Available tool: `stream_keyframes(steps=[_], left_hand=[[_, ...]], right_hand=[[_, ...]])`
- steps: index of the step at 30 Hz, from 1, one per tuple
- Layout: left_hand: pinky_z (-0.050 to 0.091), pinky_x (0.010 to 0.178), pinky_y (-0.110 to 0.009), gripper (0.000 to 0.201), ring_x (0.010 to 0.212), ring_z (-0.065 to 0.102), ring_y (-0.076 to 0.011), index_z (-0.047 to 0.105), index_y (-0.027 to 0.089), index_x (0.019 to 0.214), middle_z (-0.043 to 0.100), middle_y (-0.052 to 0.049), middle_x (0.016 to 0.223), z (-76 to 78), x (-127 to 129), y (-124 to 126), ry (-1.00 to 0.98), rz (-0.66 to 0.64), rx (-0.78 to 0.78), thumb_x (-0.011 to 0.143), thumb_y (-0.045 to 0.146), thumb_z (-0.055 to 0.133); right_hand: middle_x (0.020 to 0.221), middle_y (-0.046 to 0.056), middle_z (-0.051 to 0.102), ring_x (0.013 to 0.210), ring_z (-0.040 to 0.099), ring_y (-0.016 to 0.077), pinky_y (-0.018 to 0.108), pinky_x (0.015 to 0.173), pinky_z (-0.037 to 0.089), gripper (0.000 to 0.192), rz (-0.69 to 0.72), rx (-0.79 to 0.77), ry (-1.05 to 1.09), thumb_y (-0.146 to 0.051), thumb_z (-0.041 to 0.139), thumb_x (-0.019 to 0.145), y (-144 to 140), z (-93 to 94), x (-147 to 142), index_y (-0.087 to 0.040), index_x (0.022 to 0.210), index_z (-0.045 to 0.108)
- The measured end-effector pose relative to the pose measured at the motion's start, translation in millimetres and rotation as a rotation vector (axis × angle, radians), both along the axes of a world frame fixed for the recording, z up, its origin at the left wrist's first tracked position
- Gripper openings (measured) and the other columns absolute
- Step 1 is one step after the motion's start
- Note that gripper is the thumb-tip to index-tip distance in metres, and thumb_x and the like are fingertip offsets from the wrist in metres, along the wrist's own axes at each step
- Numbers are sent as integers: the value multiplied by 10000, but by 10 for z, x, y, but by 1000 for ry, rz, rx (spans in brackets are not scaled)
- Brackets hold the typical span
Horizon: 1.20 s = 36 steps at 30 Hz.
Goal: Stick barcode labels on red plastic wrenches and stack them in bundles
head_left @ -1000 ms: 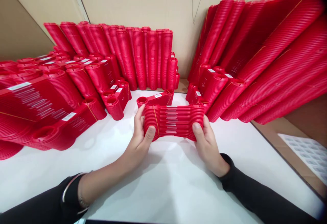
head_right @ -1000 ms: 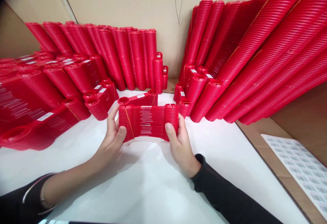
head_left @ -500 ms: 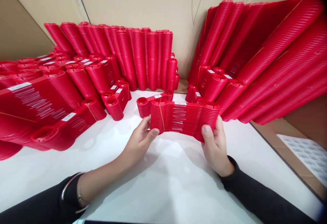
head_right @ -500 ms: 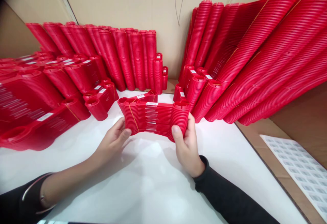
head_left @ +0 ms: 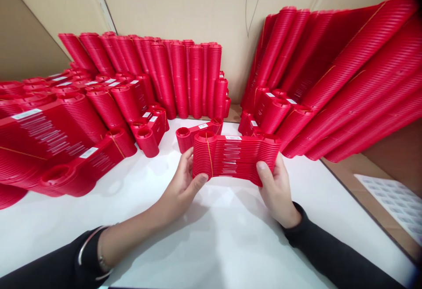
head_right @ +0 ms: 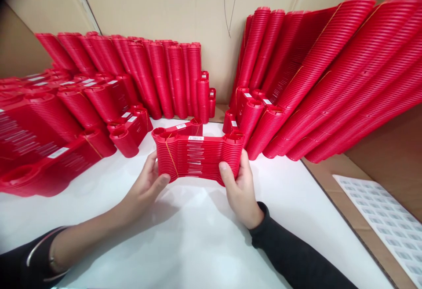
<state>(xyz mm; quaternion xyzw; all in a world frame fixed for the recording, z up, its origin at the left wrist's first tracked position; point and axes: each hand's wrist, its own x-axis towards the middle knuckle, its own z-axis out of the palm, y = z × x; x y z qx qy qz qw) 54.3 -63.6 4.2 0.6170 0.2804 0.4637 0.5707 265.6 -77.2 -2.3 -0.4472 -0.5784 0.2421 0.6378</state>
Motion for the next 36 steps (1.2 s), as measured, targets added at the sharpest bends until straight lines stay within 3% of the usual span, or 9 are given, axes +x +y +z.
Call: stream_keyframes(steps=[4,7,9,11,13,16,24,31,36], left_hand=[[422,1033,-415,531,1268,446,-235,225,315,1380,411,-88,1416,-13,-2,-8,-31,-15,-37,931,317,509],[414,1030,-450,675,1245,467,-242,158,379,1401,402,-70,1413,11,-38,12,-40,72,47,884,322,587],[397,1035,-437,643,1237,463,-241,262,372,1379,433,-56,1373,74,-87,50,36,198,217,853,321,629],[396,1014,-404,473,1188,487,-242,465,313,1275,518,-53,1269,179,-141,94,222,264,414,839,309,647],[431,931,-383,284,1039,559,-232,604,259,1116,618,-53,1094,311,-179,128,424,221,574,839,311,644],[443,833,-377,180,840,589,-211,657,233,977,662,-40,888,508,-189,146,575,161,664,854,358,615],[418,680,-268,205,745,585,-171,690,206,847,654,-9,791,852,-74,151,822,-136,527,823,403,635],[375,566,-226,109,657,595,-153,628,196,806,652,22,727,777,3,182,988,-269,337,772,295,658],[375,546,-229,109,633,606,-163,634,184,786,667,8,700,783,38,164,1011,-274,282,777,293,633]], right_hand=[[1093,76,621,998,589,236,398,890,493,296,-53,70,-110,-347,539,906,-14,46,13,-226,1175,516],[1053,74,632,940,610,236,381,824,520,296,-49,106,-188,-332,547,898,-36,60,18,-225,1172,513],[1084,75,624,959,612,243,377,827,521,355,-9,142,-251,-316,578,875,-55,66,29,-232,1210,496],[1128,77,614,991,612,254,373,839,523,445,37,185,-321,-296,617,845,-73,83,46,-245,1261,467],[1142,82,616,992,619,265,369,822,536,511,72,217,-389,-286,642,827,-90,113,65,-254,1296,443],[1142,92,624,971,633,279,380,787,555,549,93,229,-461,-293,645,825,-110,166,84,-260,1323,416],[1206,98,601,1023,618,288,411,837,545,598,213,167,-529,-272,635,825,-162,210,84,-270,1361,370],[1238,74,579,1055,595,254,389,895,515,593,284,134,-505,-229,627,832,-170,245,71,-289,1360,363],[1261,84,563,1069,586,270,410,895,510,587,282,120,-486,-239,613,842,-190,237,69,-284,1370,359]])
